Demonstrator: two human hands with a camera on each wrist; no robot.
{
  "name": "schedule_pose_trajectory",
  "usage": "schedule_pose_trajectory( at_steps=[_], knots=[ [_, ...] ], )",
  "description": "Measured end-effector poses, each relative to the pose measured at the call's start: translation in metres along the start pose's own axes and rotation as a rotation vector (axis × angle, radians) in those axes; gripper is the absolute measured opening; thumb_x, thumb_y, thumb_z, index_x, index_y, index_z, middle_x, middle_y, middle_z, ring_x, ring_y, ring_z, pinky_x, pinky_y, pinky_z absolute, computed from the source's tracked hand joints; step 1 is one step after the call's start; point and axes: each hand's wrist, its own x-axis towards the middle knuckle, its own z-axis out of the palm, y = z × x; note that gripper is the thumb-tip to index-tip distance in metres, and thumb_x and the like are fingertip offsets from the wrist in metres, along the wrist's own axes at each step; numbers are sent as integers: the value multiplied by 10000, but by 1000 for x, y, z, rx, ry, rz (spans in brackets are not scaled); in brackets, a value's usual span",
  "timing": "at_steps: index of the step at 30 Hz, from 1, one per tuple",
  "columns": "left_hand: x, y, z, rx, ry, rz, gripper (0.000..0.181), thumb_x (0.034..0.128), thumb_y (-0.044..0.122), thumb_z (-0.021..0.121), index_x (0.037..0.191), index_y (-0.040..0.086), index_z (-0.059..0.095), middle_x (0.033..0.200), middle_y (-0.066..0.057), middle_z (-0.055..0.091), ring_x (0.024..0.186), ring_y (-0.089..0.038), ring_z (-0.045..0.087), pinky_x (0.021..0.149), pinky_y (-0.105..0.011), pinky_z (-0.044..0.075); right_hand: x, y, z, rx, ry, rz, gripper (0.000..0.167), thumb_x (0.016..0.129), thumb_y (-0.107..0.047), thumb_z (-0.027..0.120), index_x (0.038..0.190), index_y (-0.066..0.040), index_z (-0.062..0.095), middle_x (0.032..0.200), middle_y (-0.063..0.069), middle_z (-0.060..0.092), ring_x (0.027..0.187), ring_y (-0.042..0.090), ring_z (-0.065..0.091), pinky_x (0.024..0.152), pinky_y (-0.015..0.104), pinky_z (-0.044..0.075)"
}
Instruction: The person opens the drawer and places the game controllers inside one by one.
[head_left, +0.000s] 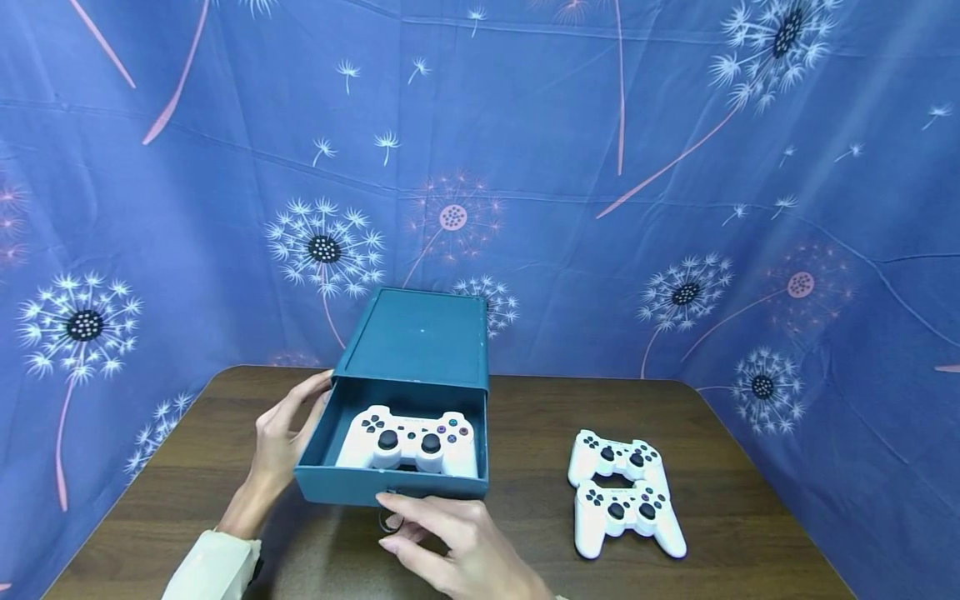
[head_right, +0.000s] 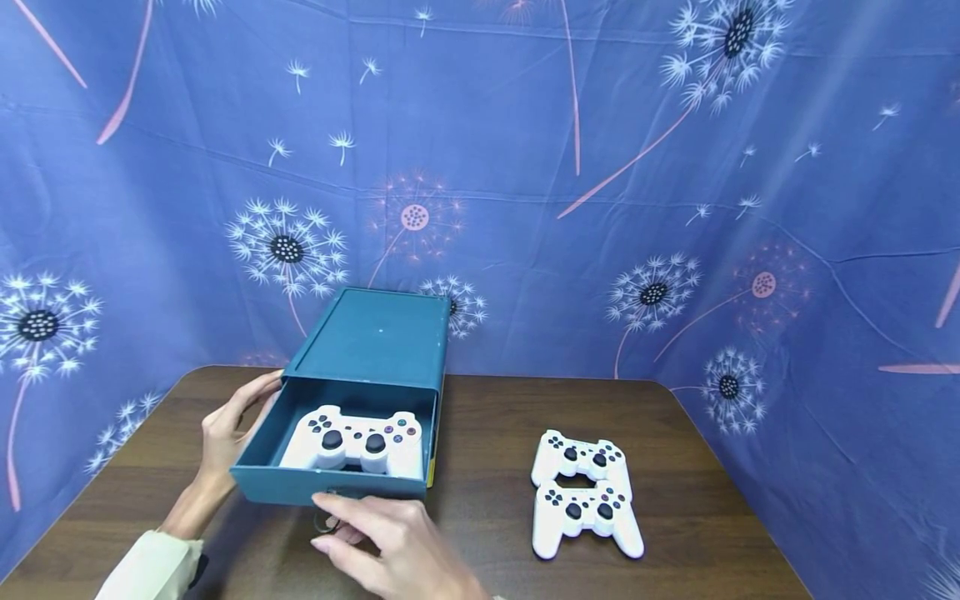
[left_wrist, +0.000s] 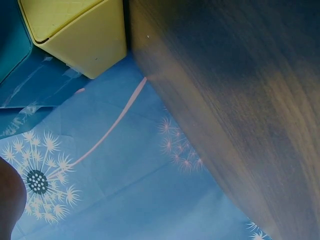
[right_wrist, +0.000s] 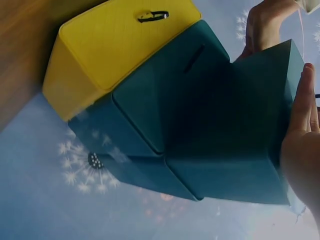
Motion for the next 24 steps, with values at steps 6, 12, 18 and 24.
schedule_pose_trajectory(
  at_steps=[6,12,18,24],
  knots=[
    [2,1,1,-10,0,5,531,1086,369,548,1229,-129,665,1108,-270,718,1160,52,607,961,-126,497,1,4,5,14,-19,-11,325,985,8,689,1308,31,662,991,43,729,847,40,658,768,116,558],
    [2,0,1,-22,2,5,530,1085,365,550,1232,-132,662,1117,-271,714,1159,42,612,961,-128,498,2,6,6,3,-2,-28,295,992,-5,683,1286,30,679,990,41,731,840,56,649,738,97,544],
    [1,0,1,-18,4,10,521,1085,360,556,1231,-128,667,1111,-268,717,1159,45,611,959,-127,499,3,6,7,-7,10,-41,289,980,4,696,1267,33,689,990,43,736,840,57,657,745,90,539],
    [1,0,1,-11,11,14,520,1086,355,557,1223,-135,666,1091,-264,722,1156,48,610,955,-127,501,3,7,7,-4,12,-37,290,974,14,699,1263,27,688,979,50,734,841,56,661,746,93,543]
  ],
)
